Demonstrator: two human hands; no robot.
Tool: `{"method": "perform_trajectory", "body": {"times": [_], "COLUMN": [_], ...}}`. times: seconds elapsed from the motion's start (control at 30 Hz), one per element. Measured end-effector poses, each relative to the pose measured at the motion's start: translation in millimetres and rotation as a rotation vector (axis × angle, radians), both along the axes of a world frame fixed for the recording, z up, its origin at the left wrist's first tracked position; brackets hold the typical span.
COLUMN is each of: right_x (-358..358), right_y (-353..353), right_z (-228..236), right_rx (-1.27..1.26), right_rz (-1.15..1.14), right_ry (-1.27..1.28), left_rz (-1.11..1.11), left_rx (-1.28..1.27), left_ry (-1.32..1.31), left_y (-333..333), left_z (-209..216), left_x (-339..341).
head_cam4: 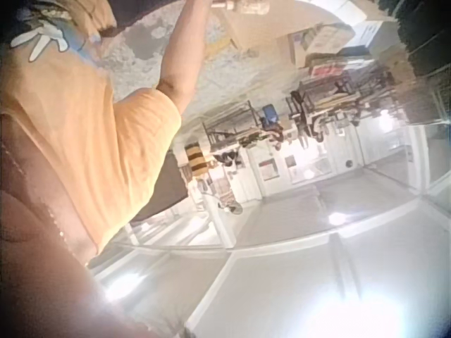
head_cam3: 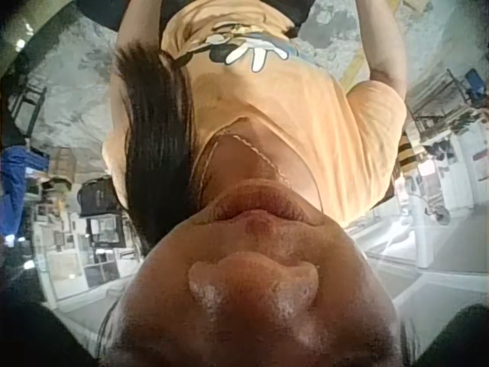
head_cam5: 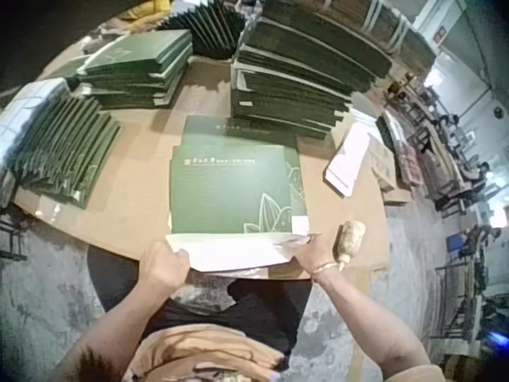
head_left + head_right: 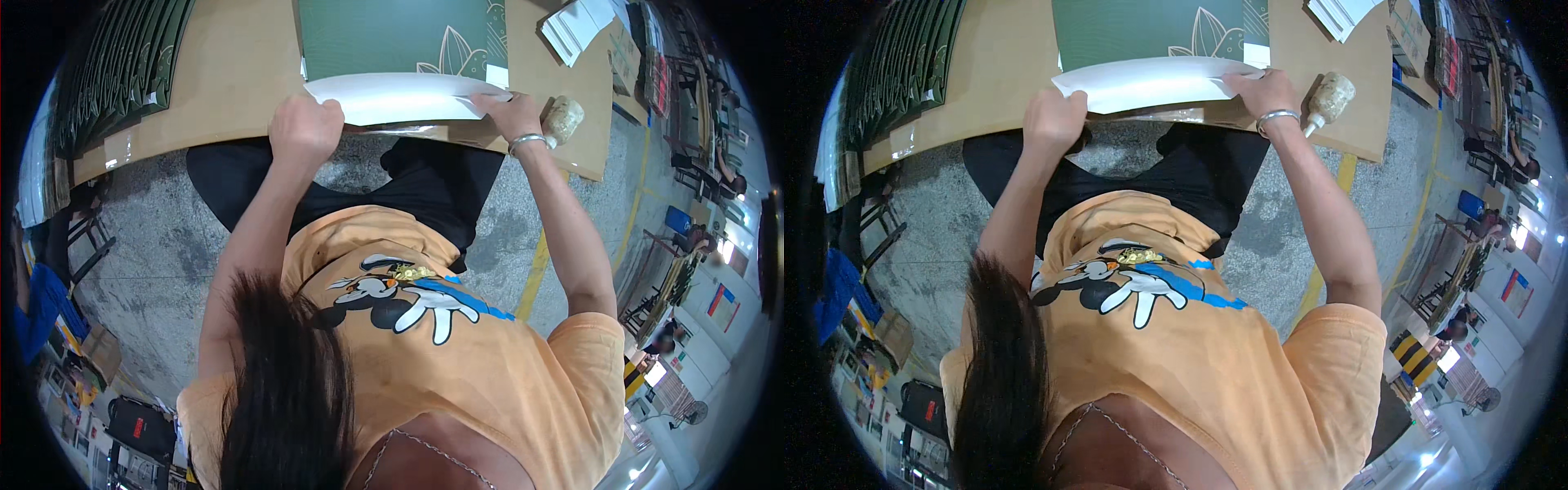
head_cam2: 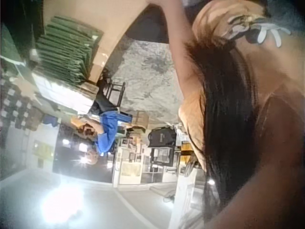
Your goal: Applying glue and folding paper bags on an assembly line.
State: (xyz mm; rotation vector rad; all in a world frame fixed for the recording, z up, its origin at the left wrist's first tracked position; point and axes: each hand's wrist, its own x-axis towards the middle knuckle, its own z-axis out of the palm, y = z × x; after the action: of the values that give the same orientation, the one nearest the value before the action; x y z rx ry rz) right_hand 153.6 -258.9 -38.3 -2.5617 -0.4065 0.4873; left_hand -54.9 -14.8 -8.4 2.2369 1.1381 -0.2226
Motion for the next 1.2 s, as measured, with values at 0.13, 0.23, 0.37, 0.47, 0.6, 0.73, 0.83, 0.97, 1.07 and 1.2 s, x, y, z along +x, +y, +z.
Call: {"method": "perform_trajectory", "body": {"times": [0.13, 0.23, 0.37, 0.47, 0.6, 0.73, 0.83, 0.97, 1.07, 1.2], "right_x": [-12.3, -15.5, -34.6, -25.0, 8.0, 15.4, 27.6, 25.7, 18.1, -22.9], "right_y": [10.7, 11.2, 34.9, 27.6, 21.8, 32.1, 47.0, 49.8, 38.6, 26.3], "right_z": [9.3, 7.2, 33.3, 27.8, 29.4, 32.6, 36.4, 29.9, 23.2, 30.3], "right_rx": [-0.004, 0.001, -0.152, -0.089, -0.072, -0.296, -0.533, -0.624, -0.615, -0.405], "right_rz": [-0.095, -0.131, -0.193, -0.176, -0.021, 0.196, 0.327, 0.399, 0.376, 0.099], "right_ry": [-0.006, -0.091, -0.17, -0.113, 0.182, 0.092, 0.12, 0.06, 0.0, -0.097], "left_rz": [-0.033, -0.031, -0.002, -0.011, -0.025, -0.04, -0.016, -0.036, -0.039, -0.018], "left_rx": [-0.089, -0.005, 0.003, 0.015, 0.011, 0.038, 0.01, 0.028, 0.025, 0.057], "left_ry": [-0.002, -0.058, -0.034, -0.033, -0.008, 0.021, 0.05, 0.055, 0.077, 0.044], "left_y": [13.4, 12.2, 12.0, 6.1, 5.0, 5.3, 4.7, 4.2, 5.1, 0.6], "left_z": [7.0, 3.8, 1.8, 5.0, 9.2, 7.6, 11.7, 6.9, 5.2, 6.6], "left_x": [9.1, 11.3, 10.2, 9.6, 12.5, 12.2, 13.3, 10.4, 11.7, 7.0]}}
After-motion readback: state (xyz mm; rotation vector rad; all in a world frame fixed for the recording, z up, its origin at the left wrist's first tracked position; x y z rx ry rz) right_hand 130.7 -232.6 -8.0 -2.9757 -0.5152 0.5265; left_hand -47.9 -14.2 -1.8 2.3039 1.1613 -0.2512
